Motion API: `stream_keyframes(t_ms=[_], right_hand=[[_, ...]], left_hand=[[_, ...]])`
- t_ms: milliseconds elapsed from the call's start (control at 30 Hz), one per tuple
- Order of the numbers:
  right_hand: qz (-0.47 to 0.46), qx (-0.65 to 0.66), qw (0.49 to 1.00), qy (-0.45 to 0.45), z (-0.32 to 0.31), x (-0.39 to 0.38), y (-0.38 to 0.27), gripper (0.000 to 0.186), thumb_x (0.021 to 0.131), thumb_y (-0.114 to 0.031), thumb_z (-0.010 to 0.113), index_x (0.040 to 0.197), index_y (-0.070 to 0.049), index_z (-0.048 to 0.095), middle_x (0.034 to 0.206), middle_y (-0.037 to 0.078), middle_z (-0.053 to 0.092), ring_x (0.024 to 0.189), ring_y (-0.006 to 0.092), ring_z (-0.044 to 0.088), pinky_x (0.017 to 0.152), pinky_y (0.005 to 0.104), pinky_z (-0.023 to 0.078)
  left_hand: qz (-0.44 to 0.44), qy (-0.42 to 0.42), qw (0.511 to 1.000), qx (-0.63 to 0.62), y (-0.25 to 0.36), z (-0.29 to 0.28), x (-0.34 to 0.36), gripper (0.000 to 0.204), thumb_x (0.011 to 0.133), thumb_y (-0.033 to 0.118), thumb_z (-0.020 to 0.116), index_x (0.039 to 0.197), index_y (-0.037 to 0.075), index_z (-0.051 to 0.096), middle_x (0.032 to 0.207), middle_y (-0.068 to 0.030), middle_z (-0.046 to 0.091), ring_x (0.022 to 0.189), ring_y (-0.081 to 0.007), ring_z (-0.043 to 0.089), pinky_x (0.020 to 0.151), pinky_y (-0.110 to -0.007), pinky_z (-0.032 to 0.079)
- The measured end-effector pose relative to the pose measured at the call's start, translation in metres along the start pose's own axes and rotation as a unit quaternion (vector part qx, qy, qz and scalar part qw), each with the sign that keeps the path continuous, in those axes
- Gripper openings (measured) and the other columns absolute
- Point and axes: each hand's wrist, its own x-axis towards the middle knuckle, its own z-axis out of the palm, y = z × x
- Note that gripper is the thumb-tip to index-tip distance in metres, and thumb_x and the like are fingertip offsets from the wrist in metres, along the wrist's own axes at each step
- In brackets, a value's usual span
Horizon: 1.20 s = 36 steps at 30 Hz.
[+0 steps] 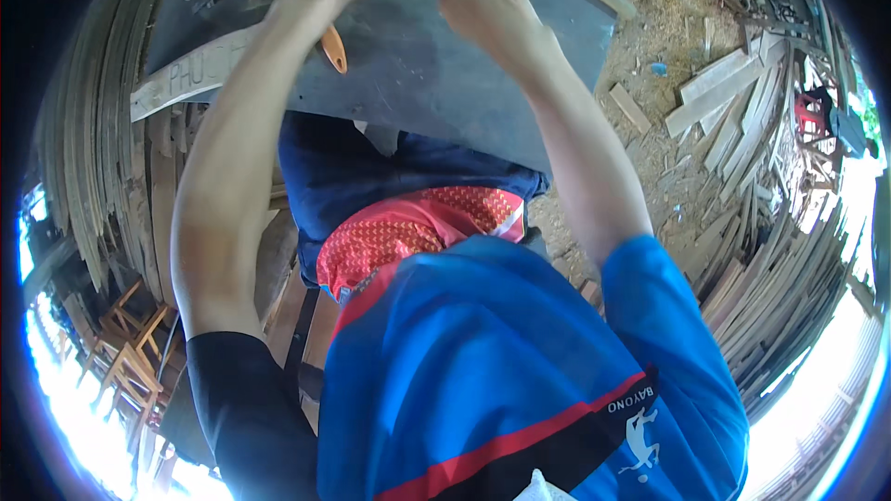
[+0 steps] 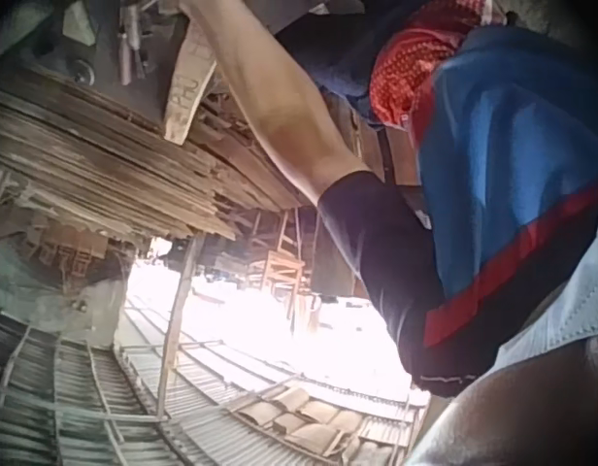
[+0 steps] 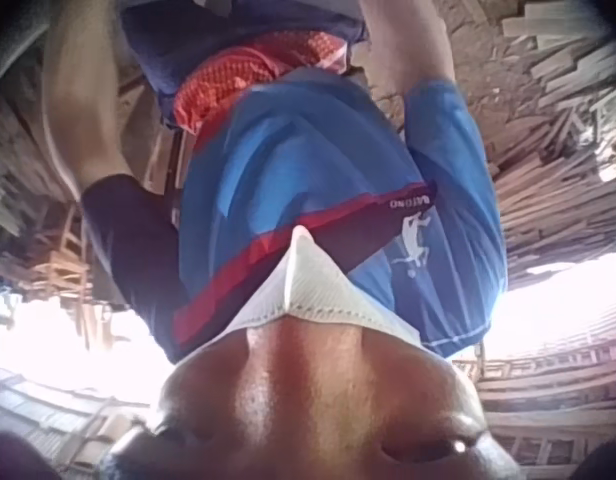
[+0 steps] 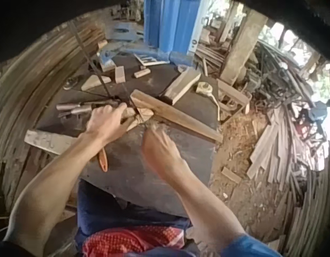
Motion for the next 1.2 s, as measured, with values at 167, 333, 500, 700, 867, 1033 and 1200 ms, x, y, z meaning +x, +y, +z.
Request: stream_keyframes(t_ms=[167,333,500,700,867,1033,1200], right_hand=[[0.050,0.007,0.999,-0.010,-0.008,-0.048,-0.005,0.026,0.100,-0.017,0.052,0.102,0.008,0.058,0.091,0.029,0.069,0.081,0.0473,0.071,0.069,0.0507,0.060],[-0.151,-0.036,0.983,0.095,0.017,0.017,0.020,0.031,0.106,-0.016,0.045,0.090,0.008,0.057,0.079,0.029,0.065,0.077,0.0473,0.066,0.066,0.0552,0.052],[-0.022,-0.094,0.994,-0.046,-0.021,-0.101,0.012,0.017,0.096,-0.010,0.054,0.108,0.002,0.059,0.090,0.029,0.066,0.079,0.0409,0.071,0.065,0.0487,0.059],[0.222,0.086,0.971,-0.020,-0.045,-0.199,0.060,0.026,0.108,-0.024,0.047,0.102,0.000,0.055,0.067,0.028,0.061,0.066,0.0498,0.063,0.058,0.0568,0.046],[0.180,0.102,0.978,0.029,-0.054,-0.181,0.051,0.030,0.108,-0.026,0.051,0.093,0.000,0.051,0.066,0.028,0.059,0.065,0.0500,0.060,0.057,0.0554,0.042],[0.164,0.107,0.981,0.015,-0.054,-0.149,0.030,0.030,0.108,-0.028,0.050,0.095,0.000,0.050,0.068,0.029,0.061,0.068,0.0527,0.061,0.062,0.0595,0.045],[0.130,0.091,0.987,0.029,-0.036,-0.103,0.019,0.032,0.108,-0.029,0.047,0.098,0.001,0.051,0.069,0.030,0.063,0.072,0.0535,0.064,0.066,0.0607,0.051]], left_hand=[[-0.005,0.002,0.999,0.032,0.001,-0.006,-0.006,0.053,0.091,0.055,0.062,0.112,0.006,0.066,0.093,-0.0247,0.072,0.093,-0.0436,0.070,0.084,-0.053,0.056],[0.002,-0.022,1.000,-0.001,0.004,-0.009,0.002,0.055,0.092,0.055,0.062,0.113,0.004,0.066,0.099,-0.0242,0.073,0.096,-0.0436,0.070,0.085,-0.053,0.056],[-0.055,-0.033,0.998,0.029,-0.003,-0.009,-0.001,0.058,0.094,0.052,0.060,0.125,0.003,0.064,0.107,-0.0251,0.072,0.103,-0.0417,0.069,0.090,-0.052,0.055],[-0.025,-0.026,0.998,0.057,-0.003,-0.003,0.002,0.052,0.098,0.051,0.055,0.124,0.006,0.065,0.104,-0.0210,0.072,0.102,-0.0387,0.068,0.091,-0.051,0.053],[0.038,0.050,0.994,0.085,-0.007,0.008,-0.007,0.052,0.096,0.061,0.056,0.117,0.014,0.064,0.076,-0.0202,0.073,0.077,-0.0388,0.074,0.069,-0.050,0.060],[0.028,0.033,0.997,0.068,-0.008,0.009,-0.008,0.055,0.093,0.062,0.060,0.122,0.015,0.064,0.076,-0.0205,0.073,0.078,-0.0399,0.074,0.073,-0.051,0.060],[0.007,-0.002,0.999,0.050,-0.011,0.007,-0.003,0.063,0.093,0.067,0.058,0.126,0.013,0.064,0.082,-0.0232,0.073,0.087,-0.0414,0.074,0.078,-0.052,0.059]])
